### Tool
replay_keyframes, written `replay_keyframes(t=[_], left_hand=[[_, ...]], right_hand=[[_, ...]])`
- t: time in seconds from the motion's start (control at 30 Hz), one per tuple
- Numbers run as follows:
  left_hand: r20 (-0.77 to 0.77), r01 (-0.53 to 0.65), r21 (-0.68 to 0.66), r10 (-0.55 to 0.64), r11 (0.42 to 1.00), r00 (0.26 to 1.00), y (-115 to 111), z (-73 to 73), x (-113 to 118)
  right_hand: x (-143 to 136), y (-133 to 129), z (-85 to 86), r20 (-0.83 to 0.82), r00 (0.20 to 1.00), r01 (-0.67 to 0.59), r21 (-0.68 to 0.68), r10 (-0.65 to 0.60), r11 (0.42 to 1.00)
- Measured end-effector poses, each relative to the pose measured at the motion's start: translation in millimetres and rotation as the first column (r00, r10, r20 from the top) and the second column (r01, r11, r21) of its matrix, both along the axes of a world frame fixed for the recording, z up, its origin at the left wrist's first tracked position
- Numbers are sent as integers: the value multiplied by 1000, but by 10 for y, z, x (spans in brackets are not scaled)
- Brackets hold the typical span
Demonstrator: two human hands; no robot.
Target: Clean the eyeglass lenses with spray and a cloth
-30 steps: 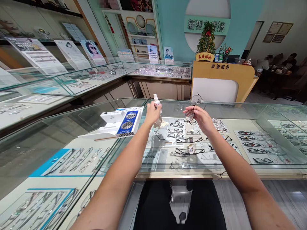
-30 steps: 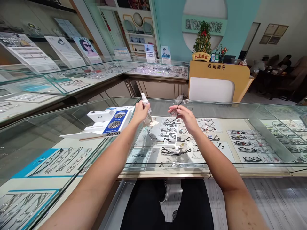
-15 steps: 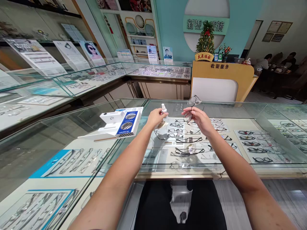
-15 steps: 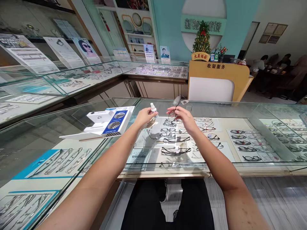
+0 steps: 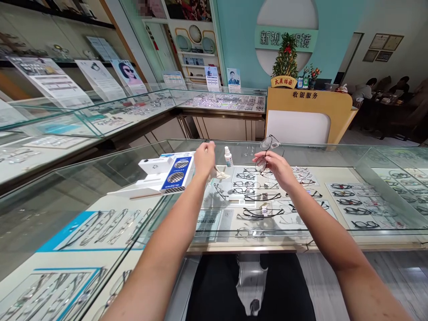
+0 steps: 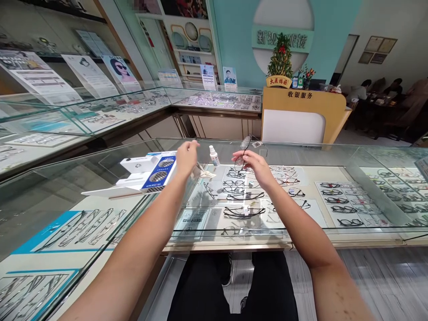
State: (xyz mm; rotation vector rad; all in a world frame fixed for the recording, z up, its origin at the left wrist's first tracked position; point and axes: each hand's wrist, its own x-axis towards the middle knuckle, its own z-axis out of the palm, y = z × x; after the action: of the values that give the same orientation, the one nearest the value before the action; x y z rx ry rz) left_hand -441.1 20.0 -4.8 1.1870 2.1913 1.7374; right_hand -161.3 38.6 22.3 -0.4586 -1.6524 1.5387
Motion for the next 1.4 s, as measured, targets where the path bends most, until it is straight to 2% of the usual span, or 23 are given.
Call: replay_keyframes(t=[0.07,0.13,0.2,0.3,0.4,0.53,0.63,0.73,0.8,0.97,1.07,1.13,1.23,1.4], left_hand=[[153,5,193,-35,981,988,-14,114,-16],[290,104,337,-208,936,934,-35,203,16],[353,233,435,-403,870,844,-70,258,103],[373,417,466,-601,780,707,-152,288,299],[406,570,455,-729,684,551,-238,290,488],[484,661,467,-795,587,365,-299,271,642],[521,680,488,-808,548,277,-298,238,700],[542,672,509,-807,539,237,-280,203,734],[570,660,500,-786,561,237,-269,184,749],[645,614,432,-702,661,302,-253,147,777],[668,625,376,-668,684,329,-244,113,799],[691,691,310,-654,653,308,-238,88,820],[725,781,243,-643,575,248,-235,66,849],[679,798,315,-709,514,189,-268,119,849]], right_hand=[[-2,-10,3,5,1000,-1,4,1,1000],[-7,-22,5,5,1000,-6,6,6,1000],[-12,-29,3,6,1000,-11,14,11,1000],[-17,-31,-7,11,1000,-5,49,4,999],[-13,-40,-18,-20,1000,-9,88,10,996],[-5,-81,-23,-64,997,-21,177,33,984],[-5,-121,-12,-46,999,5,221,5,975],[-11,-148,0,-27,999,23,206,-18,978],[-19,-154,-2,-21,1000,20,176,-17,984],[-46,-143,-45,-42,998,51,134,-45,990],[-52,-140,-53,-64,996,64,102,-58,993],[-47,-144,-41,-74,995,74,90,-68,993],[-33,-148,-13,-68,992,116,109,-109,987],[-11,-115,7,-71,976,212,104,-206,972]])
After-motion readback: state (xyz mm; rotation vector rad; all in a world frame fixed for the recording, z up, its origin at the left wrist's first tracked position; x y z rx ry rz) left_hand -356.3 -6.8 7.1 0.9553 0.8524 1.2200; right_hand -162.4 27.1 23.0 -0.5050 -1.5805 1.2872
